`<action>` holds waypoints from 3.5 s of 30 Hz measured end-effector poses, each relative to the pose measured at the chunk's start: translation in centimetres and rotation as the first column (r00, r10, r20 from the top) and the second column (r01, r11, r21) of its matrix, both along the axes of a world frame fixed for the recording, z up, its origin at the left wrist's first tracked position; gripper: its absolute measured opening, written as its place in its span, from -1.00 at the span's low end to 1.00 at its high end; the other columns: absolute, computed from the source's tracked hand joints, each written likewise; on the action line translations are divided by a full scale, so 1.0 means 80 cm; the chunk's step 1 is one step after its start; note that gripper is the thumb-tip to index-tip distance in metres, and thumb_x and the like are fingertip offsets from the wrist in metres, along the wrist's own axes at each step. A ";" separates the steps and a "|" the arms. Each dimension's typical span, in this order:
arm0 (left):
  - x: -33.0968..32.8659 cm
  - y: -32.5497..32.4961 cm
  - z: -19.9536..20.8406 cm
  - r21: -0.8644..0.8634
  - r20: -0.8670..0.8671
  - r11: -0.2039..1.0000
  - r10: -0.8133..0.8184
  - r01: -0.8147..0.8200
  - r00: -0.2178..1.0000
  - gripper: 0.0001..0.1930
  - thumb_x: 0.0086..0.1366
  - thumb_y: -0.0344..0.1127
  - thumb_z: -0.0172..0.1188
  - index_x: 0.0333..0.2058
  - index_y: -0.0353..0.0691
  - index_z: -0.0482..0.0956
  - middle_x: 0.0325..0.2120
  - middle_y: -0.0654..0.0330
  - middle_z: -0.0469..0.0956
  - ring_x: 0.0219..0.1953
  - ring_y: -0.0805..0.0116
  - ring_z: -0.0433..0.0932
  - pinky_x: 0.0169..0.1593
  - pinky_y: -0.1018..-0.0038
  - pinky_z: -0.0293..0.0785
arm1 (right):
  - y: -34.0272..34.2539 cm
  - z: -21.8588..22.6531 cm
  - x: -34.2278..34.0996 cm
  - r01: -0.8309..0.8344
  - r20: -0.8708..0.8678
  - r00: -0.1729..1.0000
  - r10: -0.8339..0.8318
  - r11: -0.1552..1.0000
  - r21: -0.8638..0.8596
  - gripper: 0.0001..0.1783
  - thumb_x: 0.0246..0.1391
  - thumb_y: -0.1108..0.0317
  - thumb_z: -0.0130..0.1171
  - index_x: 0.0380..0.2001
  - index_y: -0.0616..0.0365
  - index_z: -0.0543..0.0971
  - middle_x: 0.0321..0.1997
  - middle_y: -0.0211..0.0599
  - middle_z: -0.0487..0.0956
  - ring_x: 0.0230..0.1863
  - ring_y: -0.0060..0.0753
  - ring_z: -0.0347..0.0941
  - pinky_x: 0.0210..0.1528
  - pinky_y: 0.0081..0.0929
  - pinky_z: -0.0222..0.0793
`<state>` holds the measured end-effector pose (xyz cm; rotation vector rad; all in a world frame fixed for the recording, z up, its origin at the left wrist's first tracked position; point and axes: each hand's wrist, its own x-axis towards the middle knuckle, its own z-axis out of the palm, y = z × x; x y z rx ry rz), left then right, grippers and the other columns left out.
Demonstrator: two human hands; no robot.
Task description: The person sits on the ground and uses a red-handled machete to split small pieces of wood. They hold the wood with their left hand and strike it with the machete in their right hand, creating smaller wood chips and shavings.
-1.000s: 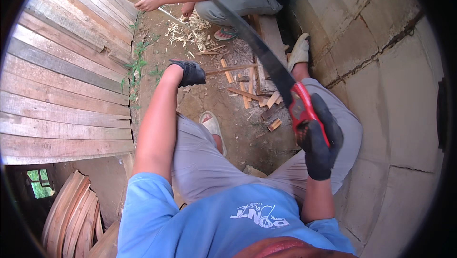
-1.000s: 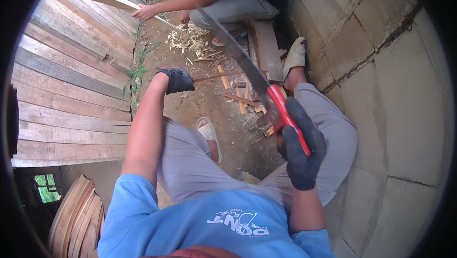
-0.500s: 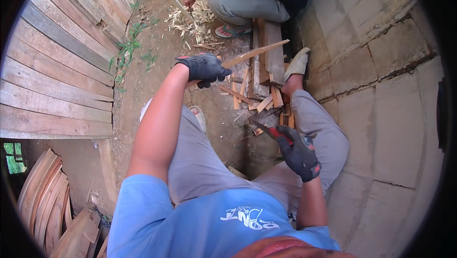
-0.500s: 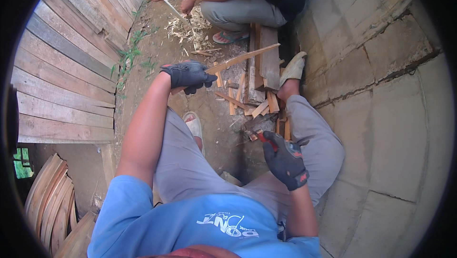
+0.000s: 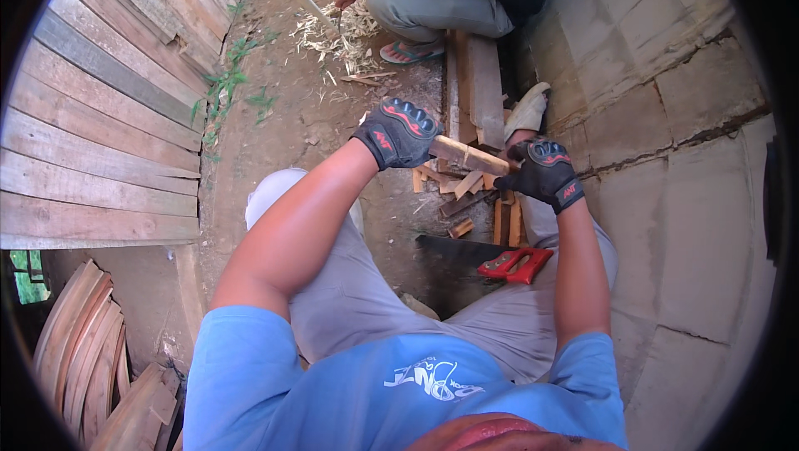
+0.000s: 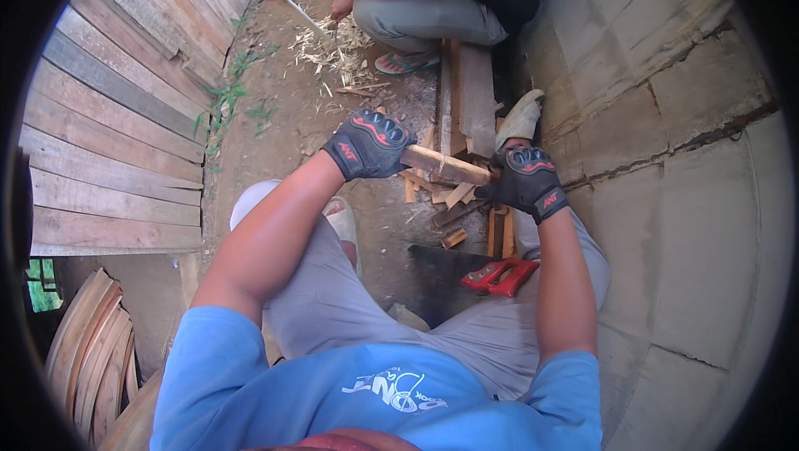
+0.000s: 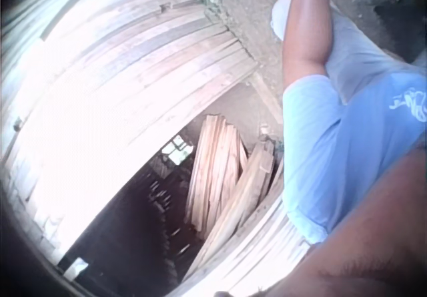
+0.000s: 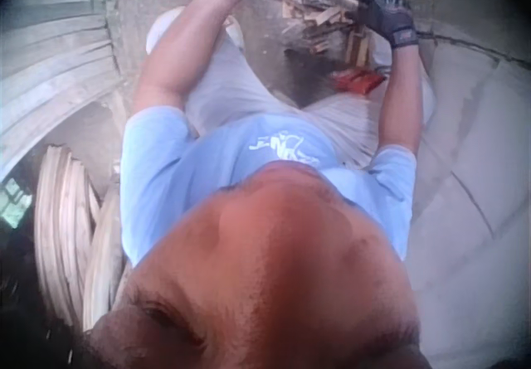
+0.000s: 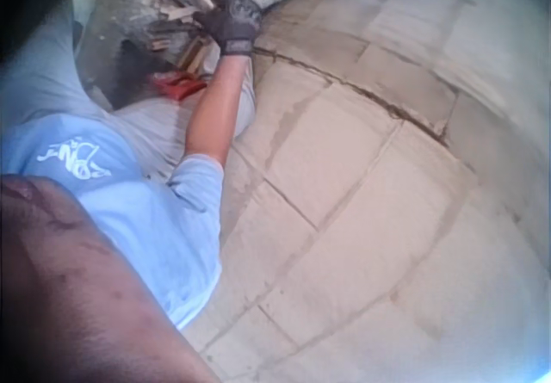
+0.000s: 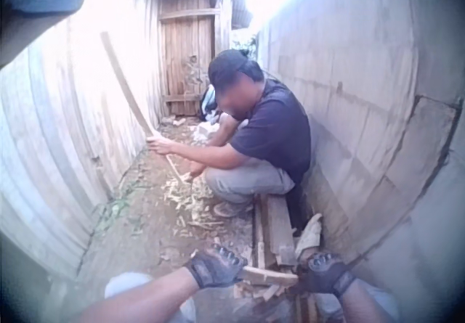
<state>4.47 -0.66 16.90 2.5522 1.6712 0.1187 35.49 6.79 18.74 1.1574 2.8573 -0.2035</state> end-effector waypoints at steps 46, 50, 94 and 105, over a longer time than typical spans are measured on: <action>0.058 0.036 -0.042 -0.858 0.113 0.511 0.277 -0.047 0.954 -0.58 0.40 -0.04 0.29 0.03 -0.24 0.69 -0.31 0.10 0.71 -0.35 0.28 0.74 -0.30 0.26 0.68 | -0.109 -0.256 -0.020 0.210 0.269 0.391 -0.880 -0.200 -0.957 -0.74 0.08 0.49 0.35 -0.15 0.25 0.59 -0.27 -0.07 0.61 -0.31 -0.07 0.66 -0.27 -0.16 0.66; 0.045 0.041 -0.117 -0.702 0.098 0.685 -0.174 0.192 0.980 -0.58 0.41 -0.03 0.27 0.14 -0.07 0.68 -0.23 0.13 0.73 -0.25 0.26 0.76 -0.26 0.24 0.72 | -0.112 -0.278 -0.020 0.289 0.245 0.490 -0.837 -0.110 -0.951 -0.69 0.07 0.50 0.38 -0.11 0.22 0.55 -0.25 -0.05 0.63 -0.31 -0.04 0.67 -0.30 -0.19 0.68; 0.021 0.050 -0.040 -0.515 -0.059 0.833 0.201 -0.202 0.978 -0.41 0.27 0.14 0.22 0.09 -0.18 0.74 0.16 0.01 0.68 0.20 0.00 0.65 0.24 0.10 0.58 | -0.410 0.264 0.346 -0.158 -0.162 0.418 -0.894 -0.248 0.956 -0.44 0.38 -0.30 0.16 0.21 -0.24 0.66 0.33 -0.51 0.60 0.28 -0.24 0.54 0.32 -0.11 0.40; 0.006 0.046 -0.010 -0.479 -0.139 0.843 0.200 -0.243 0.970 -0.36 0.30 0.13 0.15 0.25 -0.09 0.64 0.28 0.10 0.59 0.31 0.03 0.56 0.33 0.14 0.51 | -0.405 0.260 0.339 -0.128 -0.173 0.437 -0.883 -0.251 0.959 -0.45 0.42 -0.30 0.08 0.23 -0.26 0.64 0.36 -0.40 0.56 0.29 -0.20 0.52 0.29 -0.04 0.43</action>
